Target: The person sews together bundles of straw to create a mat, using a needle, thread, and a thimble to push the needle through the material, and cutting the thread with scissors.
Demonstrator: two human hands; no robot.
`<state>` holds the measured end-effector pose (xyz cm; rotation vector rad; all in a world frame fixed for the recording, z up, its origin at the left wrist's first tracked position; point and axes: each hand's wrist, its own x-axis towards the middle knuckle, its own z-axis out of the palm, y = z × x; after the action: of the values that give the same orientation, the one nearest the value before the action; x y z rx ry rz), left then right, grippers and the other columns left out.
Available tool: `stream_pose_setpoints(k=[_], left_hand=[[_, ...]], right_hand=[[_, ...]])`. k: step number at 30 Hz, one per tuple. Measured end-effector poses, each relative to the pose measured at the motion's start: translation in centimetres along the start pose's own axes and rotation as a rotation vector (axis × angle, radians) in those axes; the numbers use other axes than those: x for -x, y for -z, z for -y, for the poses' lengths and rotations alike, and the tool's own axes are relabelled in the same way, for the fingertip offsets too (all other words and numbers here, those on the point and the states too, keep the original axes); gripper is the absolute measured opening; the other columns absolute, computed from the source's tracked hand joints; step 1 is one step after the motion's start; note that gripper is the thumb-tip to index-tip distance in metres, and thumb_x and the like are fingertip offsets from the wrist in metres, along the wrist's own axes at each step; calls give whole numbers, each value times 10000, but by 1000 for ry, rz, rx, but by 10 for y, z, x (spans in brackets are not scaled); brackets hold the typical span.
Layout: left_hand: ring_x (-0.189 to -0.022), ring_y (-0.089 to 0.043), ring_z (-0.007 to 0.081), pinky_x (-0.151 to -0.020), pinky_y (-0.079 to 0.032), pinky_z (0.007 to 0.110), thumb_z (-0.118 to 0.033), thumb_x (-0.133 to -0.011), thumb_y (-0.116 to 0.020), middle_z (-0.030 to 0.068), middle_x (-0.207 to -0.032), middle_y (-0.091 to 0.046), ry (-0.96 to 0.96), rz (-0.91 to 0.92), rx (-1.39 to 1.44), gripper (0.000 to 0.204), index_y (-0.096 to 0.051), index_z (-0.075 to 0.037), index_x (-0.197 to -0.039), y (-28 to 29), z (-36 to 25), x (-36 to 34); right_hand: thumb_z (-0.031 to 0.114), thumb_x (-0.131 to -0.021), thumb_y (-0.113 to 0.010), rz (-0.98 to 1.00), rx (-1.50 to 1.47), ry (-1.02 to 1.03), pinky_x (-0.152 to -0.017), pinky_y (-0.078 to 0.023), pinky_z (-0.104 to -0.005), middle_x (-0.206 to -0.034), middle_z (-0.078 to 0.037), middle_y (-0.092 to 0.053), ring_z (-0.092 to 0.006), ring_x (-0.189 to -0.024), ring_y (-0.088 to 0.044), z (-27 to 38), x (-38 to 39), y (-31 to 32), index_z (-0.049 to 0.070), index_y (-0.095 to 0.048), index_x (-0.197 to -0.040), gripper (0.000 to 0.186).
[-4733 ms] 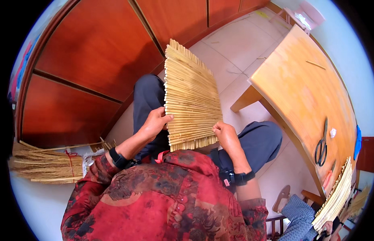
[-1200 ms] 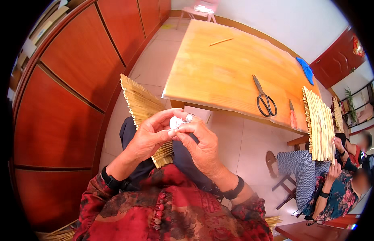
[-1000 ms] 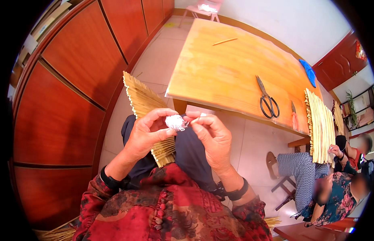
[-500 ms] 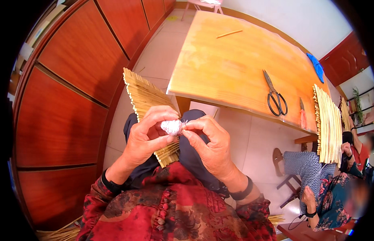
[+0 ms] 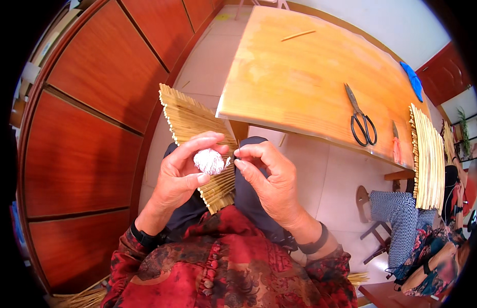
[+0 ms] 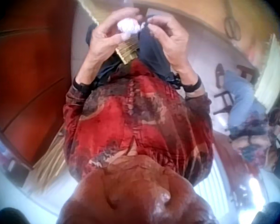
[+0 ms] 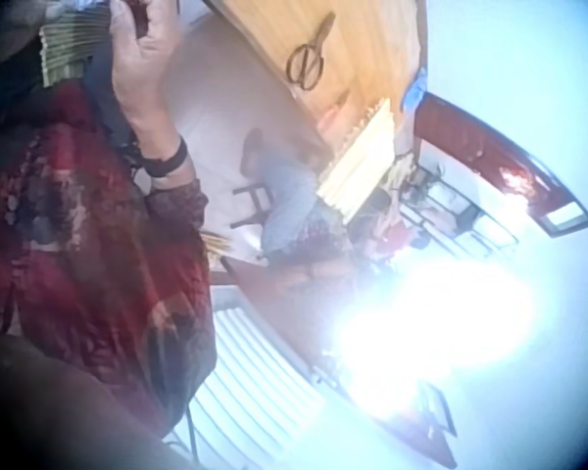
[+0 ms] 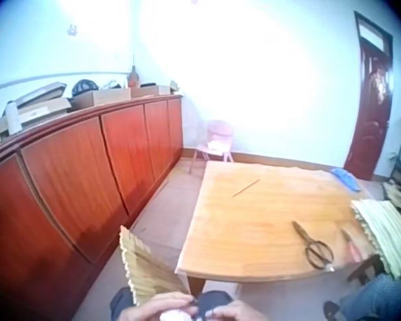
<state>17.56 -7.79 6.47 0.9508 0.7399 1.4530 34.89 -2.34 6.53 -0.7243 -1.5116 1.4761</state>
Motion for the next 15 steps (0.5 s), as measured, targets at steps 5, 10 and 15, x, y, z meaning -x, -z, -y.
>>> stream_pose_setpoints(k=[5,10,15], left_hand=[[-1201,-405,244,-966,-359,347,88,-714,-571,115,-1334,-317,-9,71,-59,642,-316,20,-1298,4,-5,0],[-1206,-400,262,-978,-357,356,130,-692,-523,121,-1343,-288,-35,78,-178,664,-303,-1,-1304,0,-5,0],[-1193,-414,274,-978,-363,361,140,-688,-534,124,-1327,-300,-85,84,-364,643,-335,-6,-1282,-1,-5,2]], right_hand=[[-12,-786,-595,73,24,-52,-656,-430,-221,-841,-51,-546,-103,-724,-518,7,-3,1,-6,-587,-964,178],[-20,-754,-618,120,288,221,-606,-435,-241,-775,-81,-547,-156,-662,-528,11,-10,0,-1,-595,-945,194],[-29,-703,-651,114,538,442,-553,-439,-289,-730,-102,-539,-223,-628,-534,5,-10,-6,15,-594,-876,187]])
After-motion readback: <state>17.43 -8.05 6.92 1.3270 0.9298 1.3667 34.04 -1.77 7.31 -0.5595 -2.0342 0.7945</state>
